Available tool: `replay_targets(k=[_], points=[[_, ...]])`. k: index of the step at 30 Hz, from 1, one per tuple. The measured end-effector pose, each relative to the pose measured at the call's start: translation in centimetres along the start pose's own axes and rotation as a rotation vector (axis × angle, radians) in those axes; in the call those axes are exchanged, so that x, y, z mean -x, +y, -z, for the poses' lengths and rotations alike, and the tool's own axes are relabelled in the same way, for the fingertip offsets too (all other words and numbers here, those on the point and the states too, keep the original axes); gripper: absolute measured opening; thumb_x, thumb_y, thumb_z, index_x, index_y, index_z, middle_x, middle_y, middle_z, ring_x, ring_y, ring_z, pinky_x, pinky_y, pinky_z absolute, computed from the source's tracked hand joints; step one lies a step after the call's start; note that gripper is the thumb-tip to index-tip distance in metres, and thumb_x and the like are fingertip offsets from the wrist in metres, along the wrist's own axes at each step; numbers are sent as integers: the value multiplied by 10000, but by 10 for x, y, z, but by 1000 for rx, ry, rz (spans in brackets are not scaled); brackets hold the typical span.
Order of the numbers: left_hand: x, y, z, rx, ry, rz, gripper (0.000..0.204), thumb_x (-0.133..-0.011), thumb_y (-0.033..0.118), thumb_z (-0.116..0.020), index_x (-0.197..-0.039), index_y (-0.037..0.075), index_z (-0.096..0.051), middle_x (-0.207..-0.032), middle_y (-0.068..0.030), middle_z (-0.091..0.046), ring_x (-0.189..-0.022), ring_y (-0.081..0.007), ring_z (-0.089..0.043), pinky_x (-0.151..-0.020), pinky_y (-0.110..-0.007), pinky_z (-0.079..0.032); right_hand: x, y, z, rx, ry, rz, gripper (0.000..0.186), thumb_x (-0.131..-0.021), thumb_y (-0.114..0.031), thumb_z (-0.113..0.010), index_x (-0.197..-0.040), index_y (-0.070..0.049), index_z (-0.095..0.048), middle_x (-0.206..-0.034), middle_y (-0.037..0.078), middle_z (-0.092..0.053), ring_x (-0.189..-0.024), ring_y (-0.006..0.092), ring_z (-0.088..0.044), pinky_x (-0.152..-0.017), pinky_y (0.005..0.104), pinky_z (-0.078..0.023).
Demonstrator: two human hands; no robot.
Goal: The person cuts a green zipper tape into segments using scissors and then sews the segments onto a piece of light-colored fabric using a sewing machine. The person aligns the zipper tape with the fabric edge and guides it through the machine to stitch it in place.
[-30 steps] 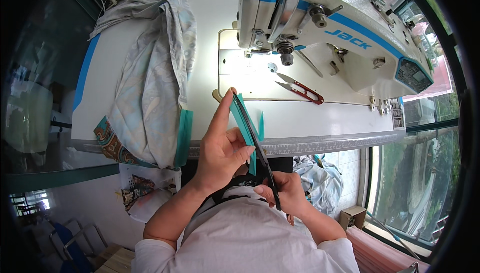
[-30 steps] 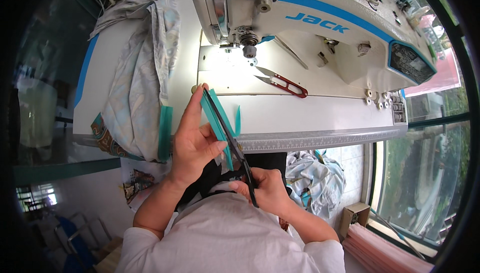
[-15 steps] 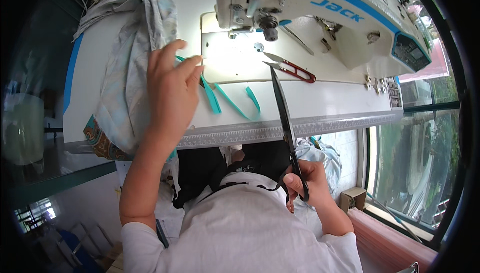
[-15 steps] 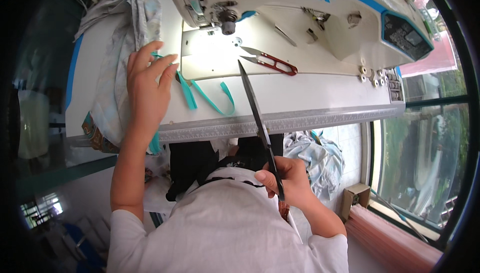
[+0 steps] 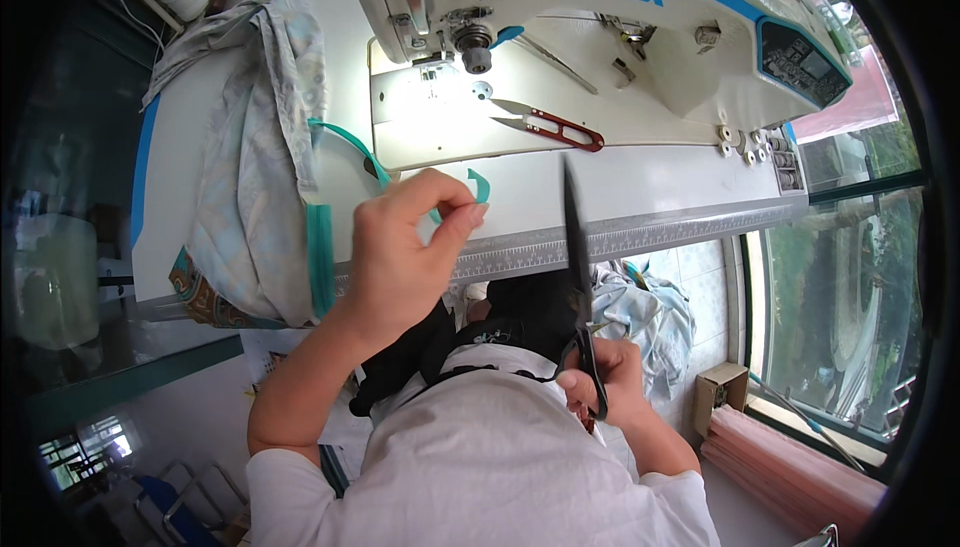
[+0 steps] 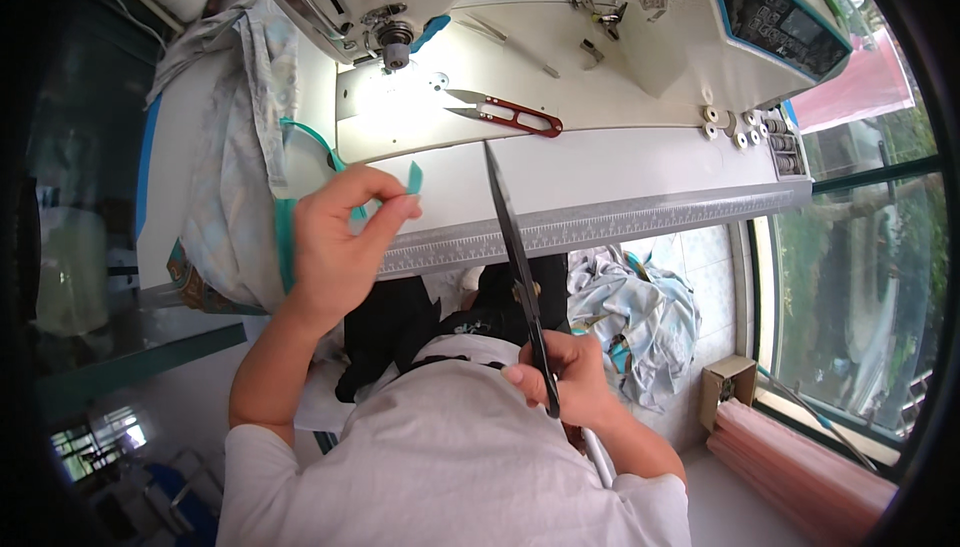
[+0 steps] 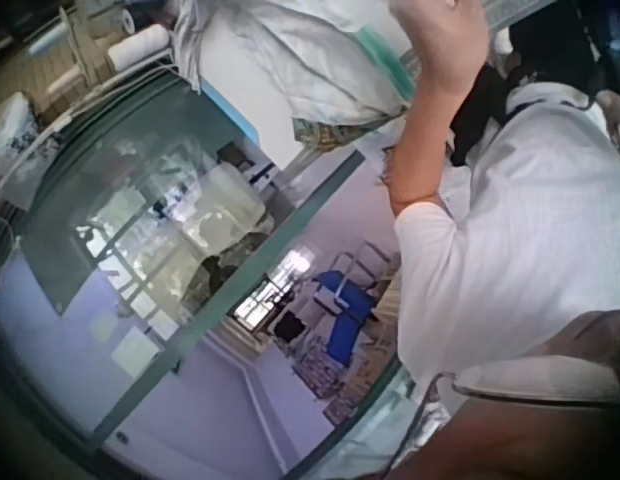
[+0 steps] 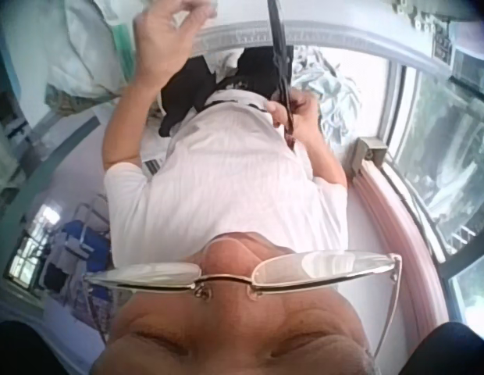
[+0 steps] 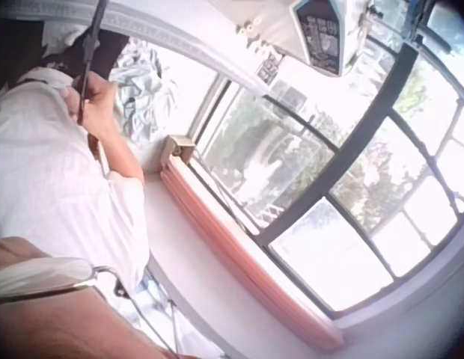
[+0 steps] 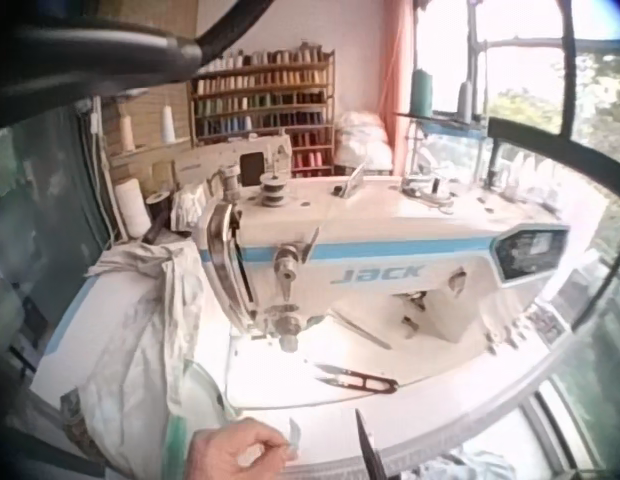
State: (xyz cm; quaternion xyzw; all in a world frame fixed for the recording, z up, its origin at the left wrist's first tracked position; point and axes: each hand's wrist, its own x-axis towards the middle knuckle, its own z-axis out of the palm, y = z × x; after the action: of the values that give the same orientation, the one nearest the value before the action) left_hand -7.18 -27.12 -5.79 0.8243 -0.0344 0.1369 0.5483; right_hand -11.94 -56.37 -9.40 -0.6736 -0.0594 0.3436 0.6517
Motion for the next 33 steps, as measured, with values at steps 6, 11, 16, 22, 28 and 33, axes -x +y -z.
replay_targets(k=[6, 11, 16, 22, 28, 33], points=[[16, 20, 5, 658, 79, 371, 61, -982, -40, -650, -983, 9, -614, -966, -186, -761, -811, -192, -726, -748, -301, -576, -4, -43, -21, -615, -303, 532, 191, -909, -75, -800, -835, 10, -646, -742, 106, -685, -709, 282, -738, -631, 367, -595], [37, 9, 6, 670, 130, 311, 102, -981, -54, -626, -1071, -10, -649, -1032, -214, -762, -825, -227, -739, -779, -332, -593, -22, -102, -25, -853, -825, 1043, 140, -930, -104, -735, -951, -35, -615, -1060, 186, -744, -788, 339, -760, -636, 419, -648], [44, 11, 4, 660, 128, 329, 350, -975, -80, -566, -1318, -47, -630, -1224, -218, -721, -906, -278, -761, -865, -373, -601, 1, -120, -28, -810, -798, 1044, 134, -1063, -200, -588, -1001, -95, -644, -1101, 121, -759, -898, 229, -780, -749, 349, -630], [49, 13, 6, 649, 149, 302, 466, -951, -108, -543, -1414, -62, -564, -1401, -224, -632, -979, -309, -765, -938, -396, -594, -30, -114, -62, -857, -802, 1516, 150, -1051, -115, -547, -1029, -104, -695, -1072, 84, -758, -912, 218, -767, -744, 352, -582], [45, 17, 10, 643, 112, 319, 503, -939, -116, -535, -1439, -61, -536, -1433, -223, -611, -967, -297, -767, -919, -375, -600, -33, -129, -51, -534, -824, 1411, 129, -1015, -102, -595, -1096, -100, -695, -1076, 95, -757, -942, 252, -757, -799, 357, -556], [50, 18, 21, 712, -41, 300, 393, -960, -84, -570, -1352, -67, -591, -1355, -244, -653, -834, -254, -761, -788, -339, -612, -36, -69, -36, -399, -138, 1047, 320, -858, -52, -830, -942, -75, -522, -967, 184, -701, -907, 313, -727, -760, 403, -585]])
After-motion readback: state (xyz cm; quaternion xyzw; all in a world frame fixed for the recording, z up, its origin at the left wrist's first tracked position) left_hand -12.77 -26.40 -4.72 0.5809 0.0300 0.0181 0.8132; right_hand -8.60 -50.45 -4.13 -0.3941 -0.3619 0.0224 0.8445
